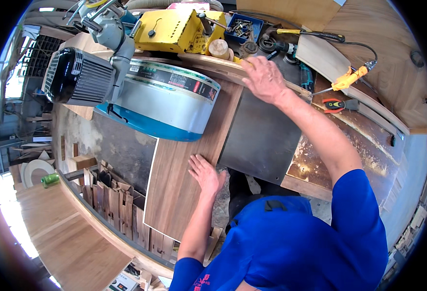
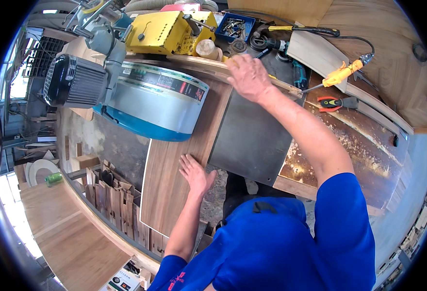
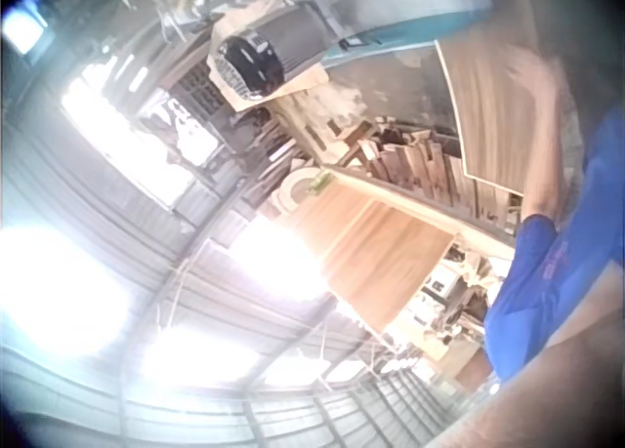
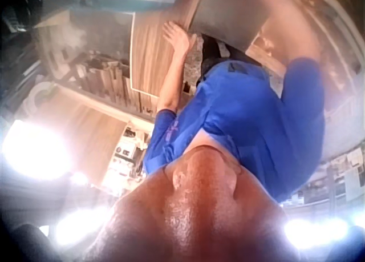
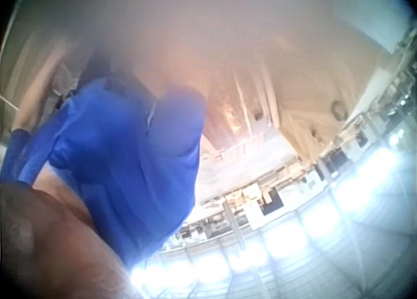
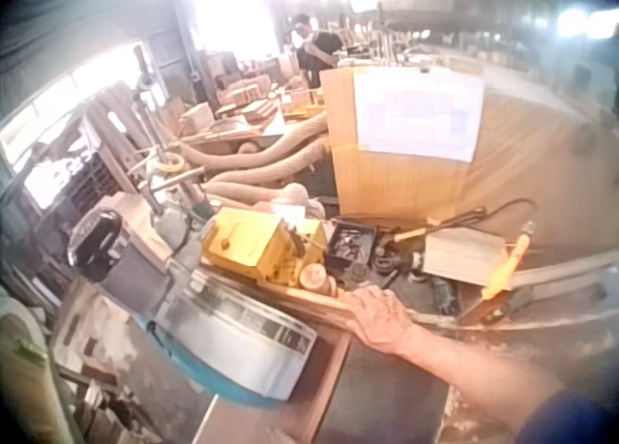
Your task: The person measures a wooden panel with a ruler, then uses a hammer and a nail gun to attach a thin wooden strip to its edge. They repeat this process on multiple panels, moving them between a workbench and a sanding machine, and stacking the finished pieces.
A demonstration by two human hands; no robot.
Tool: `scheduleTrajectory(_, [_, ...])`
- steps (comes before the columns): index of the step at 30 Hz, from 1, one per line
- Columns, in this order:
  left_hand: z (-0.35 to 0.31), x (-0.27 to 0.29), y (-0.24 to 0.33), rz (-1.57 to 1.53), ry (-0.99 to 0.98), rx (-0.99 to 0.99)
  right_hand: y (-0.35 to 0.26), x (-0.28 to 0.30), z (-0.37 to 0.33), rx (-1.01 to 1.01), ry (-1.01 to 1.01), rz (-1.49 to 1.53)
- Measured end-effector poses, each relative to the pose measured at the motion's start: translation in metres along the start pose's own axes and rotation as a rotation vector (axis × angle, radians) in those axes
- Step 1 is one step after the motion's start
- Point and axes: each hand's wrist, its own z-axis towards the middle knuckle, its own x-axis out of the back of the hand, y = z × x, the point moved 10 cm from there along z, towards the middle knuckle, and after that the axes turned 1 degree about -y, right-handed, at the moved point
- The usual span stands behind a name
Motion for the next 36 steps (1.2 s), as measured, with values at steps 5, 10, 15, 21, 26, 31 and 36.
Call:
scheduleTrajectory(5, [0.053,-0.033,-0.021,0.315,0.225,-0.005,0.035,-0.036,0.002,-0.250,-0.328,0.091])
scheduleTrajectory(10, [0.071,-0.022,-0.040,0.385,0.333,-0.073,0.033,-0.036,0.007,-0.250,-0.328,0.142])
scheduleTrajectory(15, [0.086,-0.013,-0.058,0.332,0.206,-0.053,0.031,-0.033,0.009,-0.233,-0.293,0.144])
scheduleTrajectory(21, [0.101,-0.008,-0.077,0.298,0.162,-0.174,0.030,-0.032,0.011,-0.243,-0.282,0.103])
scheduleTrajectory(26, [0.114,0.006,-0.085,0.241,0.180,-0.269,0.032,-0.034,0.009,-0.256,-0.273,0.083])
scheduleTrajectory(31, [0.120,0.039,-0.078,0.155,0.271,-0.393,0.031,-0.032,0.013,-0.265,-0.260,0.074])
scheduleTrajectory(36, [0.137,0.059,-0.088,0.060,0.370,-0.427,0.030,-0.031,0.015,-0.253,-0.246,0.058])
